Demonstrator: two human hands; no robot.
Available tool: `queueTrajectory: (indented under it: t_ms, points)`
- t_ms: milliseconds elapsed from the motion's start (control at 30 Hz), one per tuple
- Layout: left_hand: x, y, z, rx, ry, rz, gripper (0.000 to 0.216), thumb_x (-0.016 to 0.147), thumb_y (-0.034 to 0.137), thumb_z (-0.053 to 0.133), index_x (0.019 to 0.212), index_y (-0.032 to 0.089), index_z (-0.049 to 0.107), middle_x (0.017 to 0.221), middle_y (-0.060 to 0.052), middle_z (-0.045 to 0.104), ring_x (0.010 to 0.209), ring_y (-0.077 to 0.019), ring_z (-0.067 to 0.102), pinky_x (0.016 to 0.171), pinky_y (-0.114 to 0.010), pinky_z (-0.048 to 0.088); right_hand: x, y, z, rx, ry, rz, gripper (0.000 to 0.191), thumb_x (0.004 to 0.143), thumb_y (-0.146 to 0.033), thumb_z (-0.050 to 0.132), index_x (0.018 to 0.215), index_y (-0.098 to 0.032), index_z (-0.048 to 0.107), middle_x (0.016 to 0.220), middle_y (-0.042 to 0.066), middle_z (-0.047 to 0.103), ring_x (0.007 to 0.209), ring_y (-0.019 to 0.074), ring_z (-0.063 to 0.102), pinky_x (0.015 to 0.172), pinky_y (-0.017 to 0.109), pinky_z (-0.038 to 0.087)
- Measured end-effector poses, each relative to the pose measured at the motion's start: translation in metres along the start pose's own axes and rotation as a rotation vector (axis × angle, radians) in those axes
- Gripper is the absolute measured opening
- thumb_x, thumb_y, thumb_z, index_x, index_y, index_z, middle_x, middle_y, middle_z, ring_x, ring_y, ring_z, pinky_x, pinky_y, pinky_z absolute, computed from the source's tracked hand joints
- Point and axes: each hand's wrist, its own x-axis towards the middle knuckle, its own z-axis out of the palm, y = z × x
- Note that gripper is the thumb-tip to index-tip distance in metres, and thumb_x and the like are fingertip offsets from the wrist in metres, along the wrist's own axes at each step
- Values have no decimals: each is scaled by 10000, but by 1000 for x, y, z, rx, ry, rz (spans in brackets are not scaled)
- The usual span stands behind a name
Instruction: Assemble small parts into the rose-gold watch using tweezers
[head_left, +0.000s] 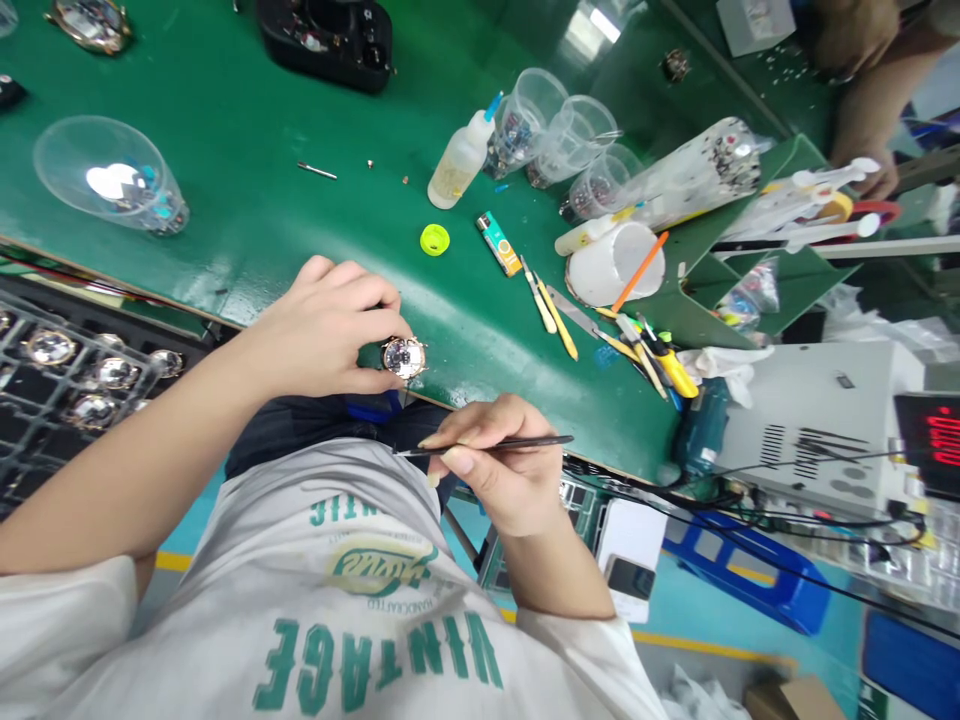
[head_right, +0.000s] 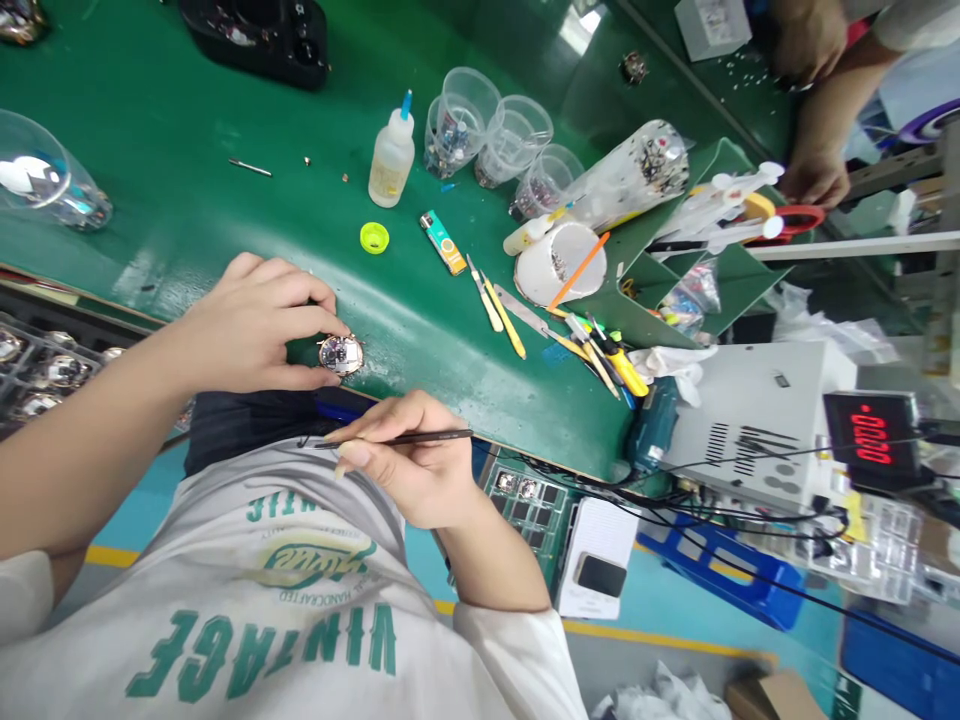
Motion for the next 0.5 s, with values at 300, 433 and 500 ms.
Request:
queueTrajectory:
  t_ms: [300,433,500]
  points:
    - [0,1,-2,-21,0,-8,379,948,586,738,1182,288,754,1220,-62,717,1144,-335,600,954,-485,362,-2,-5,7,-62,-29,-93,228,924,-120,860,1046,-275,745,1006,0,861,705,138,817,688,272,696]
    - [-3,-1,-4,-106,24,11,397,948,563,723,1224,279,742,1229,-62,728,1129,-311,628,960,-476,370,10,9,-6,-290,166,-173,185,941,-142,842,982,-264,708,1032,0,861,780,153,833,720,288,713]
    - [-4,-2,-5,-123,24,26,374,948,554,717,1199,278,752,1218,-56,736,1101,-295,638,952,-467,373,15,21,-14,-400,216,-218,189,933,-138,843,979,-266,711,1044,2,860,895,166,844,812,309,718]
